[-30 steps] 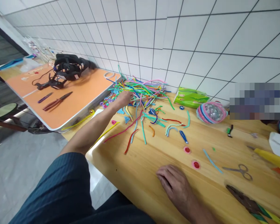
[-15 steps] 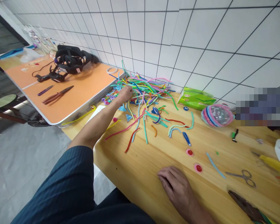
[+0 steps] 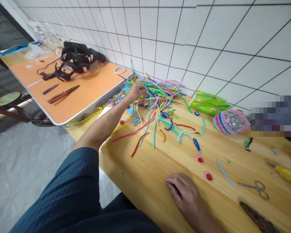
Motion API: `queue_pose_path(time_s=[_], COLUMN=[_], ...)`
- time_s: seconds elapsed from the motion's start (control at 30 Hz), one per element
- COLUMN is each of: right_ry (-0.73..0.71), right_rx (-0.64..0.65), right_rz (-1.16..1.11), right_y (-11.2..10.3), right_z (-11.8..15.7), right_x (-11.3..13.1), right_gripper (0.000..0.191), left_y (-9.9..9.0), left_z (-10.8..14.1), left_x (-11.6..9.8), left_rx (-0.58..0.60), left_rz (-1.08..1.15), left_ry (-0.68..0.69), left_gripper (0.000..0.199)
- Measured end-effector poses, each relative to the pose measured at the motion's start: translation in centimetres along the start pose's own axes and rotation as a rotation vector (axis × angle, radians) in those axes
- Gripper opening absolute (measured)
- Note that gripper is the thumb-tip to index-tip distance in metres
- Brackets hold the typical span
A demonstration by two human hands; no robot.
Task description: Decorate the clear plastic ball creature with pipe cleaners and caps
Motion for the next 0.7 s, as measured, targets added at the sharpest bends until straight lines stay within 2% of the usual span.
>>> queue_pose_path(time_s=[0.1,0.17,0.5,0.7], right_ry=[0.0,0.001,-0.018,-0.012], right_rx=[0.0,0.002,0.005,0.02], right_rz=[-0.003,-0.001,0.019,0.023], right_y=[0.0,0.0,-0.2,-0.3], right_z=[0.0,0.0,-0.4,-0.5], right_x=[0.0,0.0,0.3,0.2], right_gripper=[0.016,0.015,0.015,0.016], left_y=[0.4,0.2,-0.5,0.1], left_z=[0.0,0.1,0.6,0.6], left_x=[0.6,1.3,3.3,2.5], left_rx=[0.133,0.168,0.202,0.133], left_rz=[-0.089,-0.153,-0.365,-0.377], left_ry=[-0.041,-0.061,-0.105,-0.028], left_gripper=[0.035,0.034,0.023,0.045])
Point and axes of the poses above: each hand's wrist, its own z-axis away from the middle knuckle, its own y-axis out of the palm, x = y × z, the point moved 4 cm from there along -z, towards the middle knuckle, and after that the axes turned 8 degrees about z, right-handed, at the moved point
